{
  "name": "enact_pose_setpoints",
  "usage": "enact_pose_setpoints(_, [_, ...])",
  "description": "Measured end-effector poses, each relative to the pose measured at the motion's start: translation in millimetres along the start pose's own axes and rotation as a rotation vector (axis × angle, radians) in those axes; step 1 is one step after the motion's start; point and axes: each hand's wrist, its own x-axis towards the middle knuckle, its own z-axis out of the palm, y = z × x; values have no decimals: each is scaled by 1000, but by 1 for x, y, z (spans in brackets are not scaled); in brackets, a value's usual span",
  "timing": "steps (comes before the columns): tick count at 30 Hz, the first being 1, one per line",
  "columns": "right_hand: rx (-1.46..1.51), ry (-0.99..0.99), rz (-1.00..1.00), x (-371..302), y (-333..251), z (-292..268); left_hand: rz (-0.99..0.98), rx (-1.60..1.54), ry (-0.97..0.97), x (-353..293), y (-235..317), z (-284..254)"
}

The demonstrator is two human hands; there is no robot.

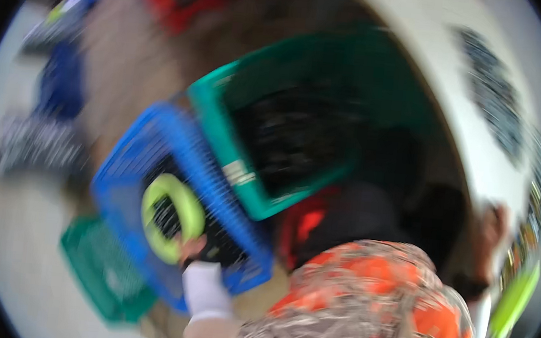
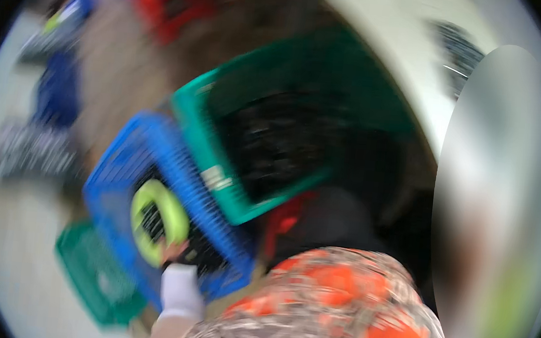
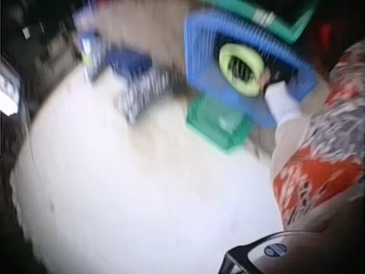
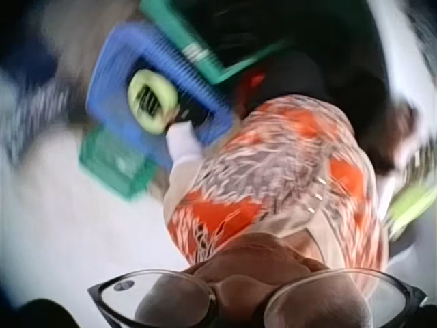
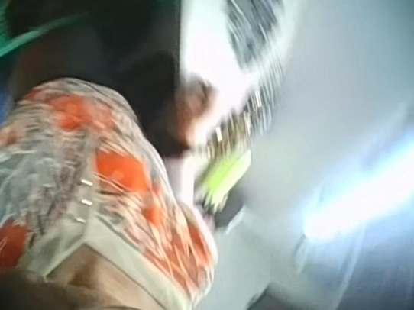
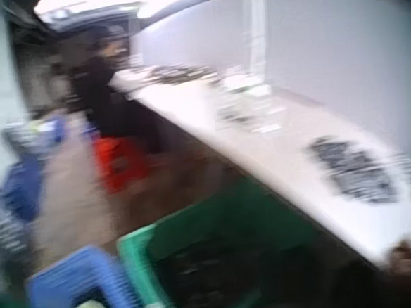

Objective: The person assembles small toy cars by hand, picking up black chassis and colorful bodies from piles on a table. They fit the bodies onto the chassis one by one and place the completed units into a green bowl.

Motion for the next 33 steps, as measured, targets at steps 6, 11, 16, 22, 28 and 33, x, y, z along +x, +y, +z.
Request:
enact_pose_setpoints(6, [69,305,-251,-8,-44,6,250,215,441,192,-51,242])
enact_pose_setpoints(11, [53,285,-277,-18,-22,-9,437,482,395,175,-67,403])
enact_pose_setpoints(16, [132,281,-338,-20,-18,-9,690,672,340,116,-82,518])
enact_pose_setpoints(22, [283,172,-219,-19,-11,-24,1033,813,381,1,-98,627])
enact_pose_setpoints(28, [261,216,-259,-20,39,-62,1335,859,393,-138,-121,709])
enact_pose_setpoints(33, [318,154,-139,-43,71,-76,1434,906,151,-200,-155,793])
